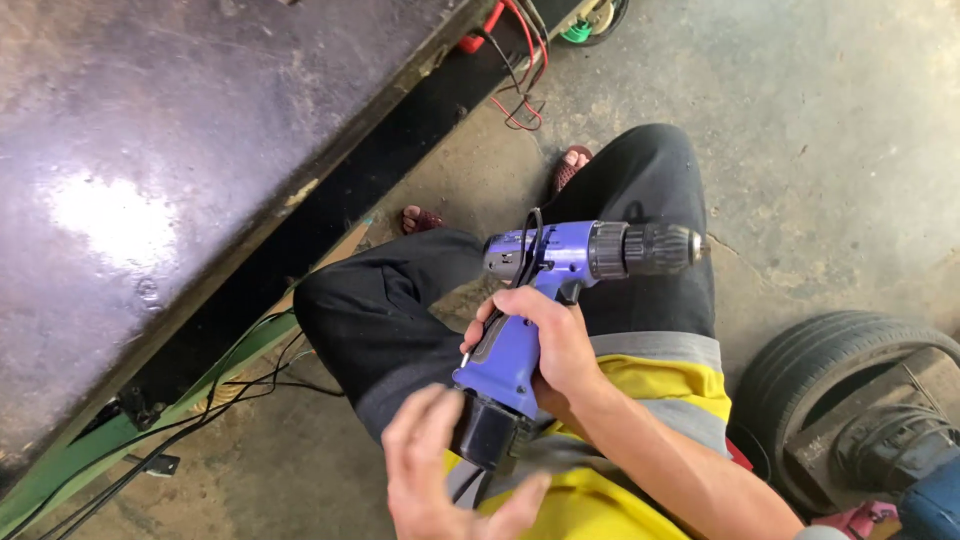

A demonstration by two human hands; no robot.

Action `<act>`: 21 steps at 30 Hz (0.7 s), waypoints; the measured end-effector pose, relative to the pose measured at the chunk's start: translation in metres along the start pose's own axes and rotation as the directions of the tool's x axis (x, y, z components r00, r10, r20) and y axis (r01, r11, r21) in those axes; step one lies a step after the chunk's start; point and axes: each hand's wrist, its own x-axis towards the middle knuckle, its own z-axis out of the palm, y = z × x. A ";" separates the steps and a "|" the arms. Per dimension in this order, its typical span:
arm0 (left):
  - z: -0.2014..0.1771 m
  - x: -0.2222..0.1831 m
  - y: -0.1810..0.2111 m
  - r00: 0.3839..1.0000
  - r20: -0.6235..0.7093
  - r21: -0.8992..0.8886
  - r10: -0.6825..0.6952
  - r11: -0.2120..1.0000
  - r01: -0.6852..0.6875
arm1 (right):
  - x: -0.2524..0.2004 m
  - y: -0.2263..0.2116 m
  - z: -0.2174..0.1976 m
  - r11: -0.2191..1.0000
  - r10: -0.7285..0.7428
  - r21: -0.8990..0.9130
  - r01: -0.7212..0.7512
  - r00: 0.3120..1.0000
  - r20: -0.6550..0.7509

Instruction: Filing a battery pack and testing its fit into a cordless power drill

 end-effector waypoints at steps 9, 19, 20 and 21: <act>0.013 0.005 -0.027 0.908 -0.004 0.326 0.418 0.859 -0.394 | -0.012 -0.009 0.005 0.996 -0.034 -0.087 0.022 0.991 -0.132; 0.025 -0.009 -0.049 0.915 -0.091 0.273 0.394 0.893 -0.357 | -0.010 0.002 0.010 0.994 0.021 -0.094 -0.047 0.966 -0.259; 0.027 -0.009 -0.047 0.936 -0.120 0.251 0.332 0.922 -0.295 | -0.008 0.006 0.008 0.996 -0.026 -0.090 0.004 0.967 -0.253; 0.030 -0.008 -0.046 0.951 -0.150 0.226 0.270 0.946 -0.233 | -0.006 0.008 0.007 0.995 -0.078 -0.087 0.059 0.967 -0.244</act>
